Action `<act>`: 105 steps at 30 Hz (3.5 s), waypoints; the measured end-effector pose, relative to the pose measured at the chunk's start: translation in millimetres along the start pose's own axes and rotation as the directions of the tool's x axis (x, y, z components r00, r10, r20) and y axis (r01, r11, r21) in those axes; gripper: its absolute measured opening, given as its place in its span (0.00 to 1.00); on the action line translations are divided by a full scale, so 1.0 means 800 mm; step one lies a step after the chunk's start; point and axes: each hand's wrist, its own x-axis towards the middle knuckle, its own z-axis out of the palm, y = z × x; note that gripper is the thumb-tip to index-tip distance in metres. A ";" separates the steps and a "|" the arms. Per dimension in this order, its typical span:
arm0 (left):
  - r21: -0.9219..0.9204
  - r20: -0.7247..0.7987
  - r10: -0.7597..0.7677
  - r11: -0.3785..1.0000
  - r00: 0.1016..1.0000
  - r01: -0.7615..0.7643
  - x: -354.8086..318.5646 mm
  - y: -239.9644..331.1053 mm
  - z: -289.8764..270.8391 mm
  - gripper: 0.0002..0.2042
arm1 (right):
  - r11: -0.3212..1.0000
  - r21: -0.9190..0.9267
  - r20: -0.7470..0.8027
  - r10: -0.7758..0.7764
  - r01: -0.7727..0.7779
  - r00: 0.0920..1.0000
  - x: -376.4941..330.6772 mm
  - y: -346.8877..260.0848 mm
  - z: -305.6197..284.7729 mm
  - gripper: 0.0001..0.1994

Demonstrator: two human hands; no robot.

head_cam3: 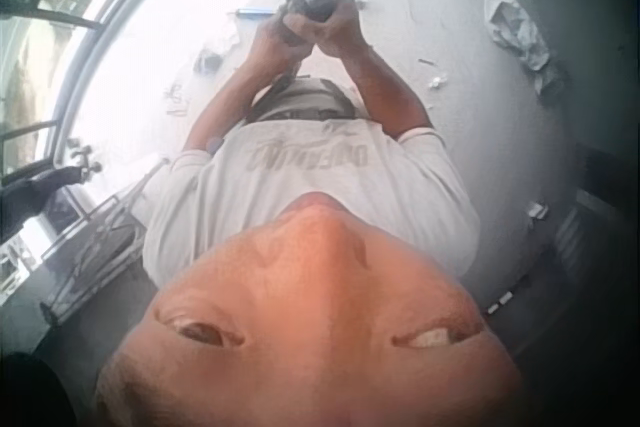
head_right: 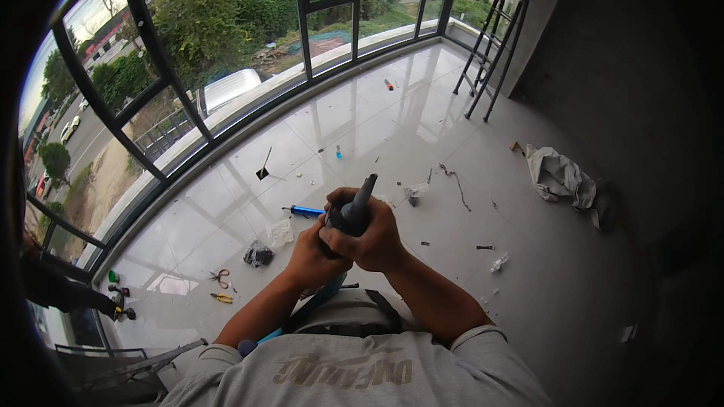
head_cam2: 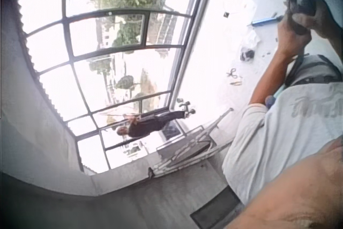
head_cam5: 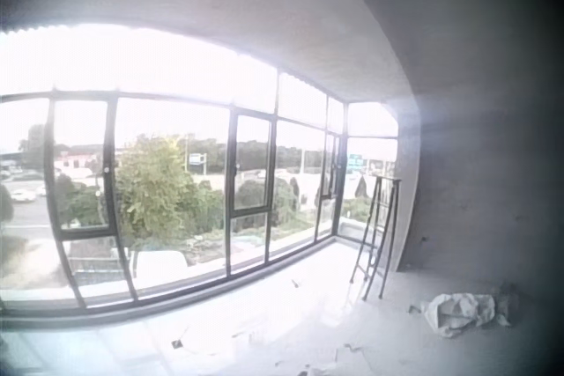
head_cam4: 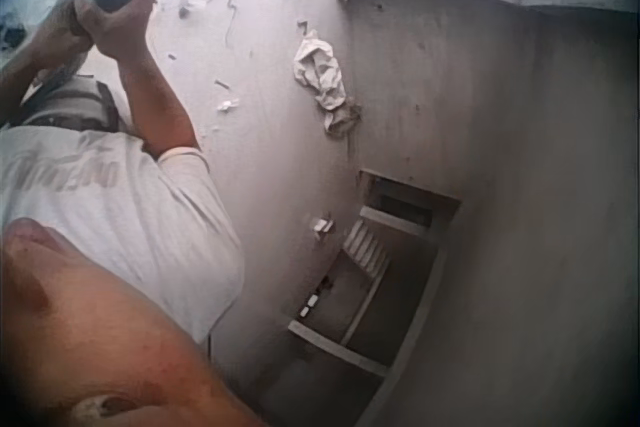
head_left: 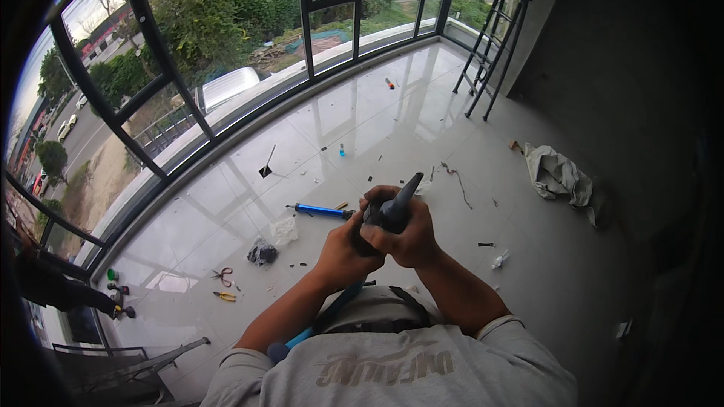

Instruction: The person prepares a caulking gun by removing the nozzle cap, inserting a sealant cartridge, cutting the tip, and attaching a nozzle. They then apply sealant along the bottom edge of a window frame.

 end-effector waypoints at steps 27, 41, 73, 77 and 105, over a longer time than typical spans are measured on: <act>-0.108 0.095 -0.054 0.992 0.994 0.064 0.011 -0.005 0.001 0.42 | 0.976 0.212 0.037 -0.049 0.040 0.998 0.008 0.007 -0.023 0.27; 0.124 -0.057 0.039 0.992 0.998 -0.032 0.016 -0.009 0.015 0.21 | 0.979 0.177 -0.017 -0.096 0.098 0.995 0.009 0.007 -0.056 0.26; -0.213 -0.011 -0.395 0.898 0.919 0.384 0.052 -0.079 -0.071 0.25 | 0.758 -0.650 0.487 0.359 0.056 0.796 -0.045 0.057 -0.005 0.21; -0.148 0.000 -0.390 0.911 0.921 0.385 0.040 -0.090 -0.076 0.26 | 0.883 -0.440 0.130 0.241 -0.162 0.962 -0.068 0.077 -0.071 0.14; 0.090 -0.171 -0.373 0.916 0.912 0.391 0.000 -0.095 -0.089 0.25 | 0.652 -0.740 -0.144 0.080 -0.161 0.986 -0.062 0.059 -0.106 0.10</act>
